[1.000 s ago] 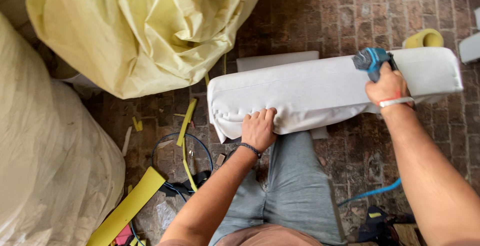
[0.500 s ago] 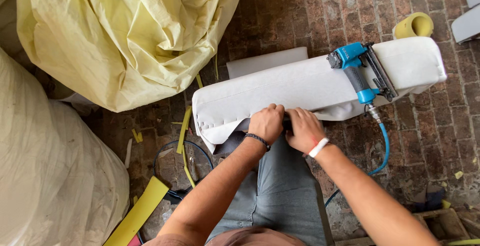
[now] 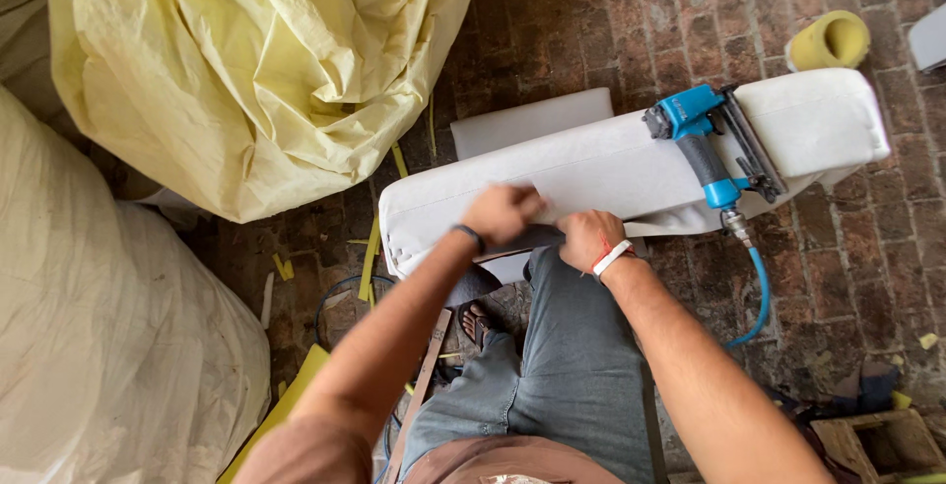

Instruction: The person wraps white fabric over long foam panels on a wooden frame, pulling and tucking the fabric edges around the foam. They use a pneumatic staple gun to fasten the fabric to the frame, working along the panel, then stack the finished padded panels on the brick floor.

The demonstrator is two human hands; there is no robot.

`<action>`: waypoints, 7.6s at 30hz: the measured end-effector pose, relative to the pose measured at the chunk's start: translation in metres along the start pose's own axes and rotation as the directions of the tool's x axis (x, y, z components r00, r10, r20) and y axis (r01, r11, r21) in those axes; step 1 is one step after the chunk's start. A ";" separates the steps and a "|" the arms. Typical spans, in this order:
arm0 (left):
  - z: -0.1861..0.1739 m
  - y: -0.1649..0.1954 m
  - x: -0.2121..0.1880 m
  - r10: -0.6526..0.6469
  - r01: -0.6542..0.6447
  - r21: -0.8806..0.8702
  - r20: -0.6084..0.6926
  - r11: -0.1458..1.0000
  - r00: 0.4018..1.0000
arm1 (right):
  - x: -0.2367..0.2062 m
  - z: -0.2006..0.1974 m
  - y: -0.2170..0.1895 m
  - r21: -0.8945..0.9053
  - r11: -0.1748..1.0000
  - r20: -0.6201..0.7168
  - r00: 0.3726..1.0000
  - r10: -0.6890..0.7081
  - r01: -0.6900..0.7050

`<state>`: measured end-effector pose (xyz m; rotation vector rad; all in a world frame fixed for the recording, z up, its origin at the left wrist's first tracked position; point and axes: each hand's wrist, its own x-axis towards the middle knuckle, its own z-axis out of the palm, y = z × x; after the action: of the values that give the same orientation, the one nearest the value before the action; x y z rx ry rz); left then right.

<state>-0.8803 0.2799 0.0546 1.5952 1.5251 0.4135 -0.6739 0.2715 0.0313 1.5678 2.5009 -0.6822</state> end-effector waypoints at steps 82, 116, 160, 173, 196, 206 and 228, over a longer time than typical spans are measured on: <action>-0.012 -0.097 -0.022 -0.123 0.319 0.624 -0.337 0.713 0.933 | 0.079 -0.081 -0.065 0.125 0.966 0.275 0.943 0.186 -0.227; -0.060 -0.208 -0.089 -0.302 0.326 -0.065 -0.577 0.943 0.759 | 0.057 -0.015 -0.194 -0.304 0.790 0.380 0.828 -0.412 0.532; -0.055 -0.073 -0.033 -0.093 0.044 0.615 0.049 0.787 0.994 | -0.062 -0.044 -0.034 -0.248 0.969 0.100 0.995 0.010 0.015; -0.053 -0.078 -0.010 -0.145 0.096 0.702 0.011 0.706 0.989 | -0.028 0.026 0.016 -0.077 0.995 -0.120 0.990 -0.077 0.068; -0.102 -0.137 0.019 0.029 -0.021 0.447 -0.012 0.894 0.999 | 0.044 0.061 -0.083 0.002 0.938 -0.131 0.930 -0.344 0.347; -0.122 -0.127 0.042 -0.162 0.105 0.466 0.085 0.879 0.983 | 0.080 0.070 -0.151 -0.047 0.921 -0.007 0.922 -0.388 0.387; -0.100 -0.136 0.054 -0.192 0.153 0.437 0.047 0.887 0.980 | 0.032 0.066 0.000 0.060 0.994 -0.219 0.973 -0.078 0.093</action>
<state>-1.0310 0.3481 -0.0090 1.7601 1.7556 -0.1080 -0.6976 0.2699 -0.0378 1.6484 2.7430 -0.6474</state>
